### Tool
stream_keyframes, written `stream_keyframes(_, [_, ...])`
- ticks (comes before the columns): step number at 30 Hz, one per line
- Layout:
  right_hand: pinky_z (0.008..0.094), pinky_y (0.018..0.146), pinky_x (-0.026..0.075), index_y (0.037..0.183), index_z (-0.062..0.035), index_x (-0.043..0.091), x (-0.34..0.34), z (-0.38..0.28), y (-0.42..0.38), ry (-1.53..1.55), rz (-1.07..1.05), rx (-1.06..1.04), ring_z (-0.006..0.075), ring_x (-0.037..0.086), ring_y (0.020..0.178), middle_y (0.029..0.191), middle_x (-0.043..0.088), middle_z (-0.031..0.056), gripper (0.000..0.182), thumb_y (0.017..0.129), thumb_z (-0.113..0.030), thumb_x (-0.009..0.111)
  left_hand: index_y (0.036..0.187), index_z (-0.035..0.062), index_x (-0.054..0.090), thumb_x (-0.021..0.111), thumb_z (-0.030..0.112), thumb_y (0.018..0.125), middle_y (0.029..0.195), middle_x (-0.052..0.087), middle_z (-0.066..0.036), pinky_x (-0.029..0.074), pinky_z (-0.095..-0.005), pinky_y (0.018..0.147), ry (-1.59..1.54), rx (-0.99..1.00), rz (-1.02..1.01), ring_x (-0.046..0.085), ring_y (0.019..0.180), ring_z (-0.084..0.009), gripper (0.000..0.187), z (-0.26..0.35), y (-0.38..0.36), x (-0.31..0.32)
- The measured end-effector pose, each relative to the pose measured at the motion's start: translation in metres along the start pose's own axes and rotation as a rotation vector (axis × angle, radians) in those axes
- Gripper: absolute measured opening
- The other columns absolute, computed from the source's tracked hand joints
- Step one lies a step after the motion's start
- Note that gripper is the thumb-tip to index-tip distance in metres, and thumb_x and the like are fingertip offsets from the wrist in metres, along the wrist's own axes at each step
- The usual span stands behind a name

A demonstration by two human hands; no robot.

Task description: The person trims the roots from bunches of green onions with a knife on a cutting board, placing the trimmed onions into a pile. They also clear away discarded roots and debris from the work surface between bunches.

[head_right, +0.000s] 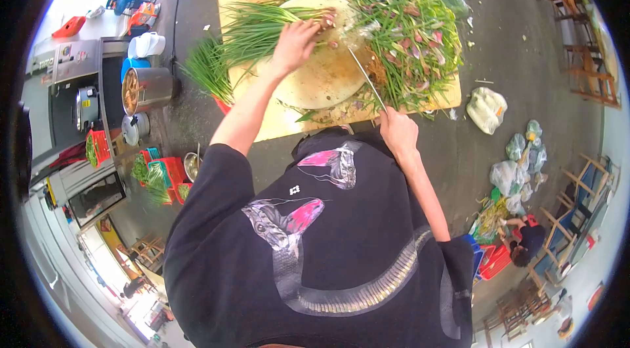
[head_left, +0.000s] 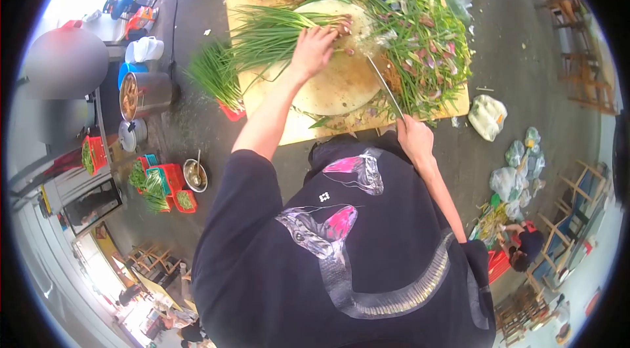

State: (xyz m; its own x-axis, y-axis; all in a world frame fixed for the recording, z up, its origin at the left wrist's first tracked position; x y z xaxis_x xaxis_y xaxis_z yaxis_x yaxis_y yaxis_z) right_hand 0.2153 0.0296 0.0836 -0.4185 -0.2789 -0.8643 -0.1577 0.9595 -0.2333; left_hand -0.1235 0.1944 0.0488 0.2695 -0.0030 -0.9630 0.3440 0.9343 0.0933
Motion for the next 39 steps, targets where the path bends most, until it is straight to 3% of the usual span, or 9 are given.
stream_keyframes(5, [0.0561,0.072,0.057,0.103,-0.0065,0.074,0.001,-0.004,-0.003,0.008,0.024,0.028,0.0463,0.073,0.08,0.083,0.074,0.0234,0.028,0.104,-0.031,0.06,0.142,0.0106,0.062,0.075,0.019,0.093,0.152,0.056,-0.021,0.035,-0.0541,0.123,-0.053,-0.116,0.301,0.049,0.144,-0.039,0.052,0.015,-0.055,-0.031])
stream_keyframes(8, [0.056,0.071,0.057,0.101,-0.0064,0.074,0.004,-0.009,-0.004,-0.011,0.037,0.038,0.0462,0.073,0.079,0.083,0.074,0.0235,0.028,0.104,-0.031,0.06,0.133,0.0077,0.067,0.076,0.019,0.091,0.144,0.061,-0.02,0.041,-0.05,0.118,-0.634,-0.547,0.228,0.055,0.135,-0.0393,0.044,0.0,-0.098,-0.013])
stream_keyframes(11, [0.0563,0.071,0.057,0.1,-0.0067,0.074,0.008,-0.012,-0.004,-0.03,0.063,0.036,0.0462,0.072,0.078,0.081,0.074,0.0231,0.028,0.104,-0.031,0.06,0.128,0.0052,0.069,0.077,0.021,0.09,0.134,0.064,-0.02,0.045,-0.0472,0.112,-0.76,-0.8,-0.002,0.058,0.128,-0.0393,0.041,-0.004,-0.116,-0.006])
stream_keyframes(14, [0.0567,0.071,0.057,0.1,-0.0072,0.074,0.01,-0.016,-0.003,-0.071,0.07,0.04,0.0461,0.072,0.077,0.08,0.074,0.0228,0.028,0.105,-0.031,0.06,0.126,0.0044,0.069,0.078,0.022,0.089,0.129,0.065,-0.021,0.046,-0.0478,0.11,-0.367,-0.559,0.327,0.057,0.128,-0.0392,0.042,-0.028,-0.115,0.011])
stream_keyframes(17, [0.0568,0.071,0.057,0.1,-0.0081,0.074,0.014,-0.019,-0.005,-0.098,0.087,0.048,0.0458,0.072,0.077,0.079,0.073,0.0223,0.028,0.105,-0.032,0.06,0.125,0.0043,0.07,0.078,0.023,0.089,0.129,0.065,-0.021,0.046,-0.0478,0.109,-0.294,-0.479,0.346,0.058,0.126,-0.0393,0.041,-0.049,-0.1,0.006])
stream_keyframes(21, [0.0561,0.07,0.057,0.1,-0.0095,0.074,0.013,-0.024,-0.007,-0.09,0.107,0.059,0.0457,0.072,0.077,0.078,0.073,0.0215,0.025,0.104,-0.031,0.061,0.122,0.005,0.071,0.078,0.021,0.09,0.129,0.065,-0.021,0.046,-0.0476,0.108,-0.398,-0.524,0.279,0.059,0.122,-0.0401,0.037,-0.063,-0.096,0.01])
stream_keyframes(26, [0.0546,0.068,0.056,0.099,-0.0094,0.074,0.007,-0.024,-0.005,-0.038,0.131,0.046,0.0445,0.072,0.077,0.08,0.073,0.0208,0.024,0.103,-0.03,0.062,0.119,0.0059,0.074,0.076,0.02,0.092,0.128,0.067,-0.019,0.048,-0.0463,0.107,-0.481,-0.526,0.287,0.062,0.12,-0.0393,0.031,-0.03,-0.134,0.013])
stream_keyframes(34, [0.0491,0.065,0.057,0.104,-0.0105,0.076,0.003,-0.031,0.021,0.123,0.102,-0.134,0.0406,0.072,0.075,0.087,0.075,0.0176,0.018,0.1,-0.025,0.067,0.124,0.0048,0.073,0.074,0.011,0.094,0.127,0.071,-0.016,0.049,-0.0433,0.108,-0.533,-0.721,0.48,0.065,0.123,-0.034,0.03,0.016,-0.196,0.004])
stream_keyframes(39, [0.0446,0.068,0.059,0.112,-0.007,0.078,-0.005,-0.031,0.046,0.063,0.009,-0.228,0.0371,0.075,0.077,0.088,0.076,0.017,0.021,0.097,-0.018,0.069,0.127,0.002,0.072,0.074,0.007,0.095,0.125,0.072,-0.015,0.051,-0.0401,0.105,-0.579,-0.837,0.583,0.067,0.12,-0.0299,0.032,0.0,-0.175,-0.006])
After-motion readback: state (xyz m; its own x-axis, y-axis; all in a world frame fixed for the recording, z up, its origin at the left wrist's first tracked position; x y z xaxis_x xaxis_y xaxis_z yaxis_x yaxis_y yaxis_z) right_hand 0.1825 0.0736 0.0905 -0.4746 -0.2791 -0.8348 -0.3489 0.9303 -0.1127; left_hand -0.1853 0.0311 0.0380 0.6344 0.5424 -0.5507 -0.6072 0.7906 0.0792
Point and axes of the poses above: each hand's wrist, its own y-axis towards the middle knuckle, its own x-axis out of the palm, z = x × y, the point moved 2 cm from there along y, towards the middle knuckle
